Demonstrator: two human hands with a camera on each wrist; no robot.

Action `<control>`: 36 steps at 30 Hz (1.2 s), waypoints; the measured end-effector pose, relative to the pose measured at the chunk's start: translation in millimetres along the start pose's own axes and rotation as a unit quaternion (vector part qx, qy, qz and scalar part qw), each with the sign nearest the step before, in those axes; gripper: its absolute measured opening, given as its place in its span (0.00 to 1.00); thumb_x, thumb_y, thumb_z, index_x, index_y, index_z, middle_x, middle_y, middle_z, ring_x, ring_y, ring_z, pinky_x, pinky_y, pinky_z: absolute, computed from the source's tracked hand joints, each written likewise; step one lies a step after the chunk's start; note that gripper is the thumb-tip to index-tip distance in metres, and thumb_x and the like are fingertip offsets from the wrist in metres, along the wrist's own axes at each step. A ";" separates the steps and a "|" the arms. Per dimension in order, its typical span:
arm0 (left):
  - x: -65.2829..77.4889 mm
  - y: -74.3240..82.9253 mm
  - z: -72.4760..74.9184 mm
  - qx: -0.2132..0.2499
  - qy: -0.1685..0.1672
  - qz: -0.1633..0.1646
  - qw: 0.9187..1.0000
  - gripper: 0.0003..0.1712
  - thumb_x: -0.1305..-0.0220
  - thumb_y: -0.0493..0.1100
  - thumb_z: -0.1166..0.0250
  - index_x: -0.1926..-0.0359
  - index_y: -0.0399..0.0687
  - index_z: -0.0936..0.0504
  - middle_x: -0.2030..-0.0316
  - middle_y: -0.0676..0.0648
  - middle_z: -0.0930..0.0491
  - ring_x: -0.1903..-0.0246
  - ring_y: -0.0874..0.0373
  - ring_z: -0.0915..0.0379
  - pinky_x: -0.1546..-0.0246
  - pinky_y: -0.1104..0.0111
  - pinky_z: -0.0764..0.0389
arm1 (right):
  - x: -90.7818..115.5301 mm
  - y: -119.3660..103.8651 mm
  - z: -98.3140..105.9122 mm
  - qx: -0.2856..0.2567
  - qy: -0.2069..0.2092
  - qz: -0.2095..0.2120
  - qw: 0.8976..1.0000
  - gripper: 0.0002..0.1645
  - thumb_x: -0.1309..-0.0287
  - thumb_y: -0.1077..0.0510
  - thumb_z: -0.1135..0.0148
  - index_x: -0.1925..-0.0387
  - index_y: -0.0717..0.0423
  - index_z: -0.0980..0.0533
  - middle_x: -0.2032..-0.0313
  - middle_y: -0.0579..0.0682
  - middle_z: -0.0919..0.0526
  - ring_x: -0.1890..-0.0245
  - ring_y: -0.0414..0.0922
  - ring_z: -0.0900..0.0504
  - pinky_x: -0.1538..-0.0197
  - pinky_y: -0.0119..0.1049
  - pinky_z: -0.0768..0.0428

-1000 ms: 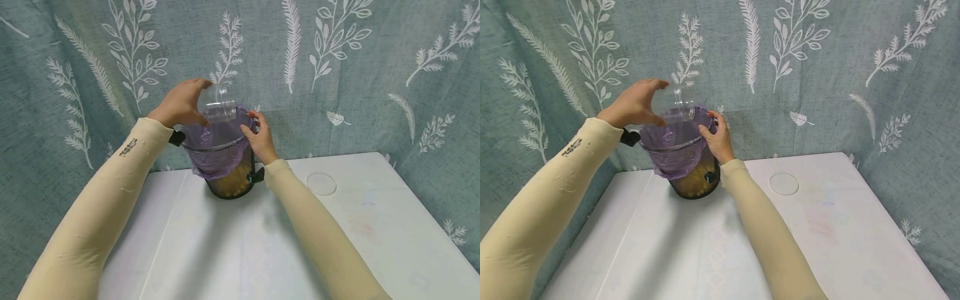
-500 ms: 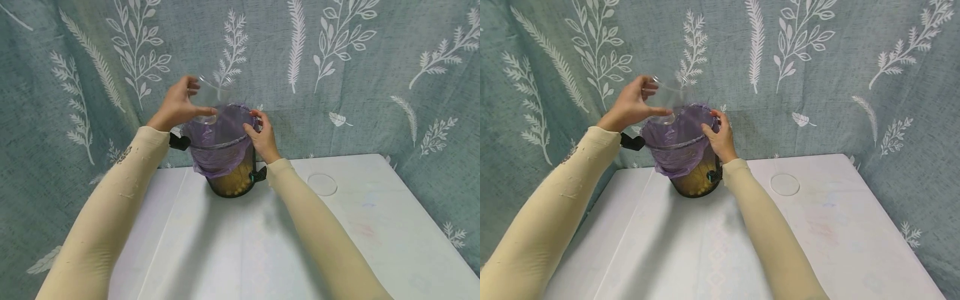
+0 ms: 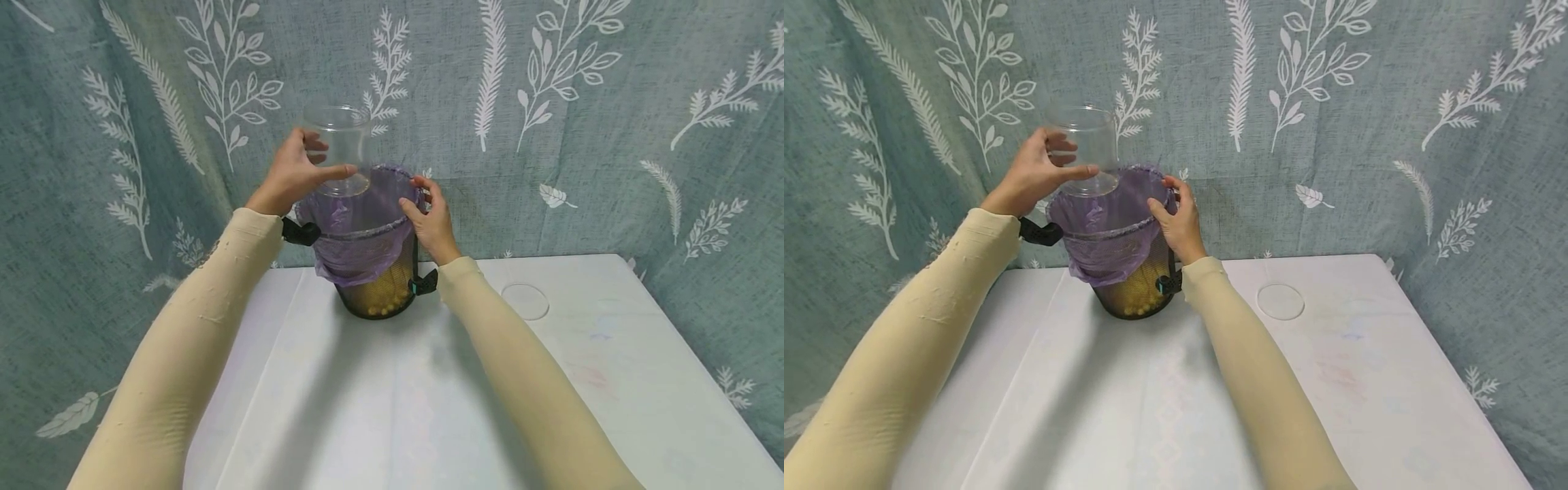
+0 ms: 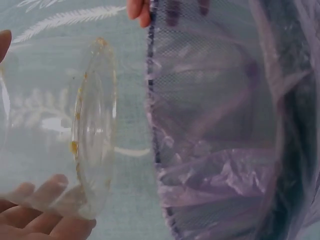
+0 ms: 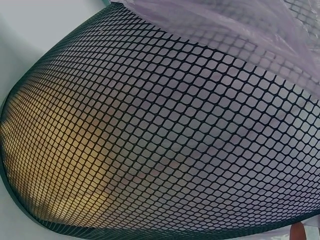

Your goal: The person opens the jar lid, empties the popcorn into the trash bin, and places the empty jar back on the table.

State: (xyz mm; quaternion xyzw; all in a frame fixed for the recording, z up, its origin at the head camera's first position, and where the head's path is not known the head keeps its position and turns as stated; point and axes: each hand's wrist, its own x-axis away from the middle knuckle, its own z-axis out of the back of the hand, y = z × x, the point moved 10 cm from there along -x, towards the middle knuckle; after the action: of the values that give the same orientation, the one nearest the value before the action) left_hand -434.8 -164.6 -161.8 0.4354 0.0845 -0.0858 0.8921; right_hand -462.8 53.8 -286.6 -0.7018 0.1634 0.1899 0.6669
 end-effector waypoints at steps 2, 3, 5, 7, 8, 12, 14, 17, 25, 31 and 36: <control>0.0 -2.4 -1.7 0.001 -0.004 0.006 1.000 0.61 0.42 0.60 0.21 0.19 0.44 0.47 0.24 0.41 0.37 0.24 0.45 0.39 0.28 0.50 0.32 | -0.4 0.6 0.3 0.002 0.000 -0.002 1.000 0.33 0.25 0.59 0.37 0.25 0.61 0.35 0.30 0.54 0.29 0.37 0.54 0.30 0.44 0.40 0.28; 0.1 -3.4 -2.6 0.002 -0.005 0.008 1.000 0.62 0.42 0.60 0.21 0.19 0.44 0.48 0.24 0.41 0.37 0.24 0.45 0.39 0.28 0.49 0.32 | -0.6 1.0 0.2 0.002 0.000 -0.002 1.000 0.33 0.25 0.59 0.37 0.25 0.61 0.35 0.30 0.54 0.29 0.37 0.54 0.30 0.43 0.41 0.28; 0.1 -5.3 -4.0 0.002 -0.009 0.012 1.000 0.63 0.41 0.62 0.22 0.18 0.45 0.49 0.23 0.42 0.37 0.24 0.45 0.40 0.27 0.49 0.33 | -0.8 1.2 0.2 0.001 -0.001 -0.002 1.000 0.33 0.25 0.59 0.37 0.25 0.61 0.35 0.30 0.54 0.29 0.36 0.54 0.30 0.43 0.41 0.28; 0.1 -6.7 -5.4 0.001 -0.012 0.015 1.000 0.64 0.41 0.63 0.22 0.18 0.45 0.49 0.23 0.42 0.37 0.23 0.46 0.41 0.27 0.49 0.33 | -0.8 1.3 0.5 0.000 0.000 -0.002 1.000 0.33 0.25 0.59 0.37 0.25 0.61 0.35 0.30 0.55 0.29 0.36 0.55 0.31 0.43 0.41 0.28; 0.1 -7.1 -6.0 0.001 -0.012 0.014 1.000 0.64 0.41 0.63 0.22 0.18 0.45 0.49 0.23 0.42 0.37 0.23 0.46 0.41 0.27 0.49 0.33 | -0.7 1.3 0.5 0.000 0.000 -0.001 1.000 0.33 0.25 0.59 0.37 0.25 0.61 0.35 0.30 0.55 0.29 0.36 0.56 0.31 0.44 0.41 0.28; 0.0 -8.5 -7.6 0.003 -0.011 0.015 1.000 0.63 0.41 0.63 0.22 0.18 0.44 0.48 0.23 0.42 0.36 0.23 0.47 0.40 0.27 0.50 0.34 | 0.0 0.5 0.7 -0.002 0.003 0.001 1.000 0.33 0.25 0.59 0.37 0.25 0.60 0.35 0.30 0.55 0.29 0.35 0.56 0.31 0.44 0.39 0.28; 0.3 -9.3 -8.3 0.001 -0.010 0.015 1.000 0.63 0.41 0.63 0.22 0.18 0.44 0.48 0.23 0.42 0.36 0.23 0.47 0.40 0.27 0.50 0.34 | 0.3 0.2 0.5 -0.005 0.002 0.002 1.000 0.33 0.25 0.59 0.37 0.25 0.60 0.35 0.30 0.55 0.29 0.35 0.56 0.31 0.44 0.39 0.28; 1.2 -10.4 -9.1 0.000 -0.010 0.016 1.000 0.62 0.41 0.62 0.23 0.18 0.44 0.48 0.23 0.42 0.36 0.23 0.47 0.40 0.27 0.50 0.33 | 0.4 0.1 0.0 -0.006 0.001 0.002 1.000 0.33 0.25 0.59 0.37 0.24 0.61 0.36 0.30 0.55 0.30 0.35 0.56 0.31 0.43 0.40 0.28; 3.6 -10.3 -11.9 0.007 -0.012 0.012 1.000 0.62 0.40 0.61 0.23 0.18 0.44 0.48 0.23 0.41 0.37 0.23 0.47 0.40 0.27 0.51 0.34 | 1.9 -0.2 -1.3 -0.001 -0.005 -0.002 1.000 0.33 0.24 0.58 0.38 0.24 0.60 0.36 0.29 0.54 0.30 0.34 0.55 0.31 0.42 0.41 0.27; 13.5 -1.8 -14.1 0.023 -0.015 -0.002 1.000 0.61 0.41 0.61 0.22 0.18 0.45 0.47 0.24 0.43 0.35 0.25 0.48 0.38 0.28 0.51 0.32 | 1.3 -1.4 -0.6 0.004 -0.004 0.004 1.000 0.33 0.24 0.58 0.38 0.24 0.61 0.36 0.30 0.55 0.30 0.33 0.57 0.31 0.42 0.41 0.28; 36.4 12.7 -18.1 0.066 -0.029 -0.046 0.996 0.55 0.40 0.54 0.21 0.21 0.45 0.42 0.26 0.42 0.31 0.27 0.46 0.34 0.30 0.49 0.29 | 0.2 -3.4 -0.4 0.011 -0.004 0.007 1.000 0.33 0.24 0.58 0.38 0.24 0.62 0.36 0.29 0.55 0.30 0.33 0.58 0.32 0.41 0.44 0.29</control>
State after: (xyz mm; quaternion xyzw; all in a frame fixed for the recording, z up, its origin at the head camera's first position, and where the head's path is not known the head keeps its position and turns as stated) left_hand -398.0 -145.4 -171.3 0.4862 0.0730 -0.1443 0.8588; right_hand -461.0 53.6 -283.8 -0.6928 0.1678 0.1952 0.6736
